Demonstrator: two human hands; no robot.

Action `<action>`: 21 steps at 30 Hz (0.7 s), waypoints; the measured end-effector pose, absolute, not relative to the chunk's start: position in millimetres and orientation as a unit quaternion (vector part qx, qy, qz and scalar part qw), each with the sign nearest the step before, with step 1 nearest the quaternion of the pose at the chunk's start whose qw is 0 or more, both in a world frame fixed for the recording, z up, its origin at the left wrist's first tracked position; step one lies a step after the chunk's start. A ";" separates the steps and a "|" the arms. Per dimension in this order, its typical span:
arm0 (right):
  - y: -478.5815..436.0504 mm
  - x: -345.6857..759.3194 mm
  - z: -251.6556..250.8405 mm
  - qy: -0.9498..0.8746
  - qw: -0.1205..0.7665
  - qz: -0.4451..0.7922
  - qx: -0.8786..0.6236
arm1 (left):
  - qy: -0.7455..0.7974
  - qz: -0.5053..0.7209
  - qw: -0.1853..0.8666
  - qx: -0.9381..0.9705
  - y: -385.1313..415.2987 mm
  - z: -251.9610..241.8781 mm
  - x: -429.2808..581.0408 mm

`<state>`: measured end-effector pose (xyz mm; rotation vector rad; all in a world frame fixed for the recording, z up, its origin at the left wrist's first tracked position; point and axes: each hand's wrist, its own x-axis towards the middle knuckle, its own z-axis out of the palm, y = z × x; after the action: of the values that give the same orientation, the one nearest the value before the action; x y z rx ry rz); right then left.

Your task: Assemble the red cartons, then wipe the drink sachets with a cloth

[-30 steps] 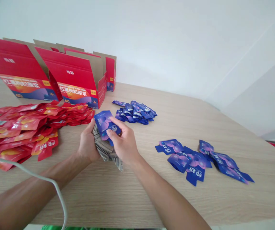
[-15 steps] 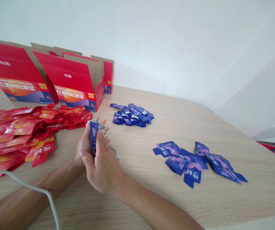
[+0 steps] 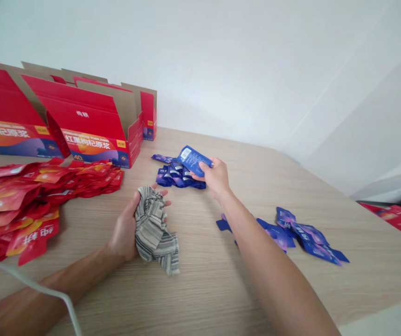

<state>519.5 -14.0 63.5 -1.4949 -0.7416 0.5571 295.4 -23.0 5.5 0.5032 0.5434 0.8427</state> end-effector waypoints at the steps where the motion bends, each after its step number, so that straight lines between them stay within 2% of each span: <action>1: -3.2 530.3 65.0 -0.310 0.631 0.236 -0.671 | 0.252 0.393 0.850 0.243 -23.3 2.9 297.1; 6: 39.9 561.9 54.3 -0.316 0.564 0.202 -0.736 | 0.237 0.372 0.861 0.252 -19.6 -4.0 299.5; 11: 45.0 576.9 34.3 -0.359 0.409 0.105 -0.833 | 0.247 0.351 0.863 0.267 -17.3 -1.7 297.5; 15: 19.8 595.6 31.5 -0.398 0.273 0.013 -0.876 | 0.272 0.344 0.857 0.272 -18.3 2.4 296.7; 21: -66.4 671.0 47.9 -0.347 0.098 -0.025 -0.932 | 0.279 0.332 0.858 0.274 -21.2 6.5 297.8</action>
<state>671.0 -66.4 47.9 -2.7592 -1.0278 -0.0733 297.8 -21.2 6.5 0.5755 0.5866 0.6983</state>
